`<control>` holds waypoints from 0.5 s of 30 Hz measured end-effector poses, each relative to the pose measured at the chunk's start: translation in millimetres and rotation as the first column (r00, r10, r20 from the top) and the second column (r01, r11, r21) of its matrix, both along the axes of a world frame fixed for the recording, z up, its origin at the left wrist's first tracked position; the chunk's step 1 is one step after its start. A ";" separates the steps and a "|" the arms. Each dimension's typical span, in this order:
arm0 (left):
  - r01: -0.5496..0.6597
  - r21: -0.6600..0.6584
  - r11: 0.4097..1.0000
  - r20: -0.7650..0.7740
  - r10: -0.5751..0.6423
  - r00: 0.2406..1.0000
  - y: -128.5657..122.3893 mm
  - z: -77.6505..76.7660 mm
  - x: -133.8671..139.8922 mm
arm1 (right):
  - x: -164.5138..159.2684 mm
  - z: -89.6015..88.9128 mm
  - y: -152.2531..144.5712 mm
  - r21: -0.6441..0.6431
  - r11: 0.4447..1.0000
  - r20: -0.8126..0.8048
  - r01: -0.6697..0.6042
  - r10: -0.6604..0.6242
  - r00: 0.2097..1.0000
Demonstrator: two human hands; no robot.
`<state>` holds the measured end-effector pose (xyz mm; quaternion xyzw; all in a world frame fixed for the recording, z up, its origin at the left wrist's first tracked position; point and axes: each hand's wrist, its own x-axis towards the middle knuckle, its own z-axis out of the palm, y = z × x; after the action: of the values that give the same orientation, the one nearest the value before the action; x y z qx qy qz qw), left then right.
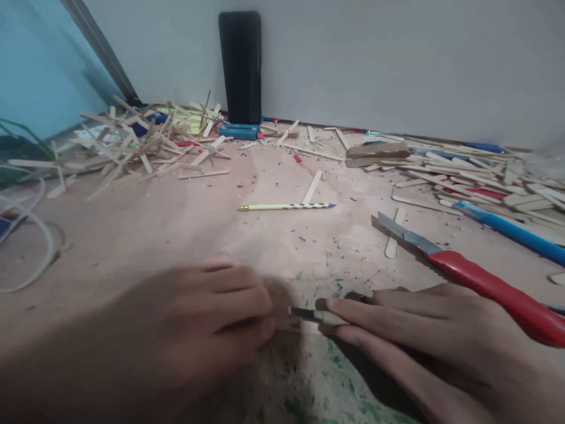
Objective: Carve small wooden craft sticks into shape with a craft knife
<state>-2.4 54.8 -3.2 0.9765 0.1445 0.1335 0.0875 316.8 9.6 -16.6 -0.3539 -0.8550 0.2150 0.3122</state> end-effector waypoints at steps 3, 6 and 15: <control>0.002 0.013 1.000 0.002 -0.002 1.000 -0.6 2.3 1.0 | 0.3 -2.1 0.3 -0.007 1.000 -0.039 0.000 -0.001 0.999; 0.006 0.007 1.000 0.022 -0.006 1.000 -0.1 3.6 3.9 | 0.2 -5.2 0.1 0.047 0.999 -0.016 -0.011 0.012 1.000; 0.033 -0.042 0.999 0.061 -0.031 0.998 2.8 2.1 6.7 | 3.9 -12.7 -3.5 0.160 0.986 0.114 -0.037 0.019 0.993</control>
<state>4.4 57.7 -1.0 0.9721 0.1290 0.1586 0.1149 320.7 6.1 -29.3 -0.3268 -0.8908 0.1288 0.2882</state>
